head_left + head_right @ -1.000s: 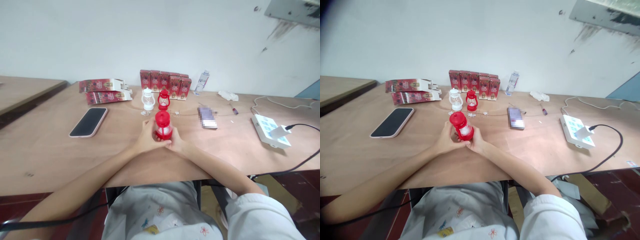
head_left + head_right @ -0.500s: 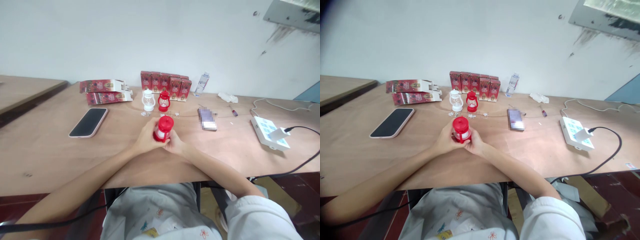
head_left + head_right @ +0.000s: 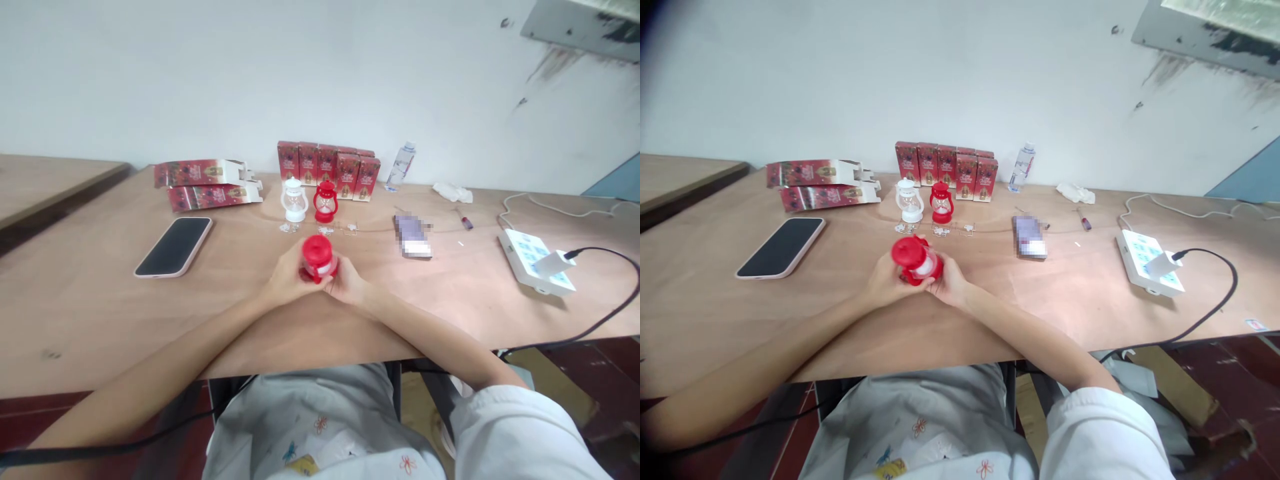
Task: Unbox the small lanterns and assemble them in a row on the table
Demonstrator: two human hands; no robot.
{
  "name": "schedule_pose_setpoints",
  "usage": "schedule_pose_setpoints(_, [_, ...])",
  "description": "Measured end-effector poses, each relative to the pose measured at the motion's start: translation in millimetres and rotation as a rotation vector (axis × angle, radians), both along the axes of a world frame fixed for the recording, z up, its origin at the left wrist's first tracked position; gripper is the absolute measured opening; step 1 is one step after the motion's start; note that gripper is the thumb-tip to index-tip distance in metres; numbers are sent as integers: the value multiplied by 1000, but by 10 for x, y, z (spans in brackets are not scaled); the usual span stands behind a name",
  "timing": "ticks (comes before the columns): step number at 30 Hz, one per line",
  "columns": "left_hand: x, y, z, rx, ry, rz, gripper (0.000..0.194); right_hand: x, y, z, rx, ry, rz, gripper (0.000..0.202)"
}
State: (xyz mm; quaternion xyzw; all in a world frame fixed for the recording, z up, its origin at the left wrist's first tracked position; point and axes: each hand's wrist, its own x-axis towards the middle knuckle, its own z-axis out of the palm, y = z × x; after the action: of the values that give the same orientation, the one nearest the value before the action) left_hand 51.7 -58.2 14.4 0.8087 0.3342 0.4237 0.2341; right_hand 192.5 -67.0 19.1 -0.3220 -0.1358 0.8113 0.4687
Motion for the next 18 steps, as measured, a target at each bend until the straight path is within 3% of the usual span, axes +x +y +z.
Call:
schedule_pose_setpoints(3, [26,-5,-19,50,-114,56,60,-7,-18,13,13,12,24,24])
schedule_pose_setpoints(5, [48,-24,-12,-1,-133,59,55,-4,-22,15,28,-1,25,26])
schedule_pose_setpoints(9, [84,-20,62,-225,-169,7,50,22,-6,19,0,-36,23,30])
schedule_pose_setpoints(15, [26,154,177,-592,-776,38,34,57,-8,46,10,-52,88,30])
schedule_pose_setpoints(18, [-22,193,209,-850,-889,-26,26,50,-33,64,24,-107,91,21])
